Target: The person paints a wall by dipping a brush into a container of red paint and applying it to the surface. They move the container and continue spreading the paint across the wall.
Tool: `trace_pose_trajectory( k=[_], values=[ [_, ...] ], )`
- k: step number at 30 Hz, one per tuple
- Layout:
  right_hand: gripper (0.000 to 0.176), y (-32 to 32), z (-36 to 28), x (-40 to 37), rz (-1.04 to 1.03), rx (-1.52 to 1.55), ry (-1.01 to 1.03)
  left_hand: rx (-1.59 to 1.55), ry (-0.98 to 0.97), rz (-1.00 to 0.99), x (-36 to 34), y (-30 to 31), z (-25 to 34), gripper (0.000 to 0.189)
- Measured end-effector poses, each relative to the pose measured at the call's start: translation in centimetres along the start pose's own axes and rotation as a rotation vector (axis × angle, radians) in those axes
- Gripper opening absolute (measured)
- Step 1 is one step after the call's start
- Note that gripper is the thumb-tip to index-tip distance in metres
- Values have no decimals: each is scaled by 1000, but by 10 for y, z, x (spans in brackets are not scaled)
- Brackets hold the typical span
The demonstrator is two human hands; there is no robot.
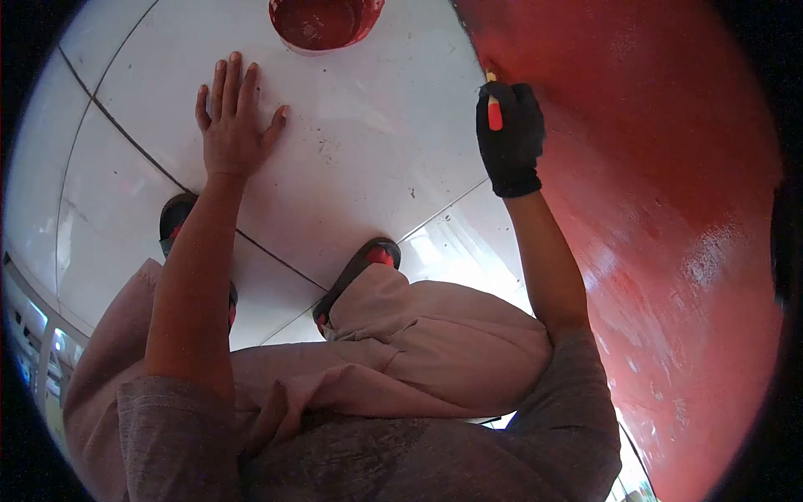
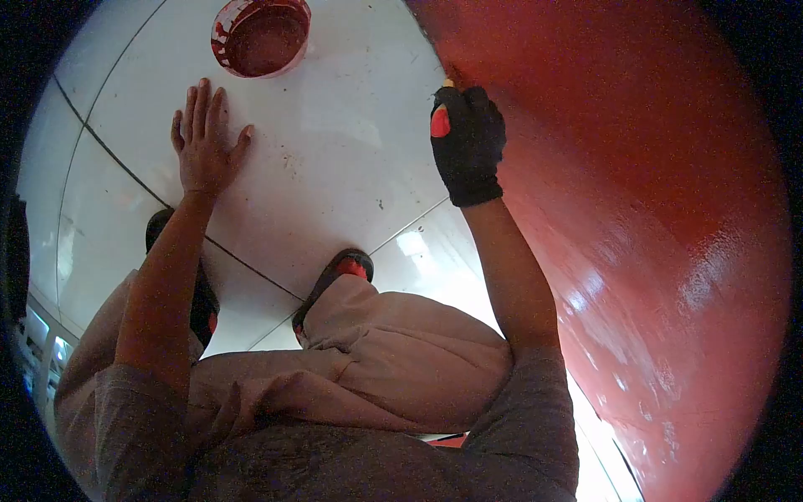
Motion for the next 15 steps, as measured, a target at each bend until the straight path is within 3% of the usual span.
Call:
trace_pose_trajectory(
  k=[3, 12, 15],
  values=[
    [11, 4, -7, 6, 135, 109, 63, -10, -15, 0, 0, 0, 2, 68],
    [16, -1, -13, 29, 207, 328, 88, -9, -7, -6, 0, -2, 0, 70],
    [14, -3, -13, 27, 188, 218, 107, -5, -22, 0, 0, -2, -1, 71]
  ],
)
Point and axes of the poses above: each hand's wrist, its own x-axis towards the middle knuckle, its own y-axis out of the back of the hand, z = x × y, the point moved 10 cm from there along x, towards the middle knuckle, and after that the axes turned 10 degrees about -x, right-handed, at the moved point
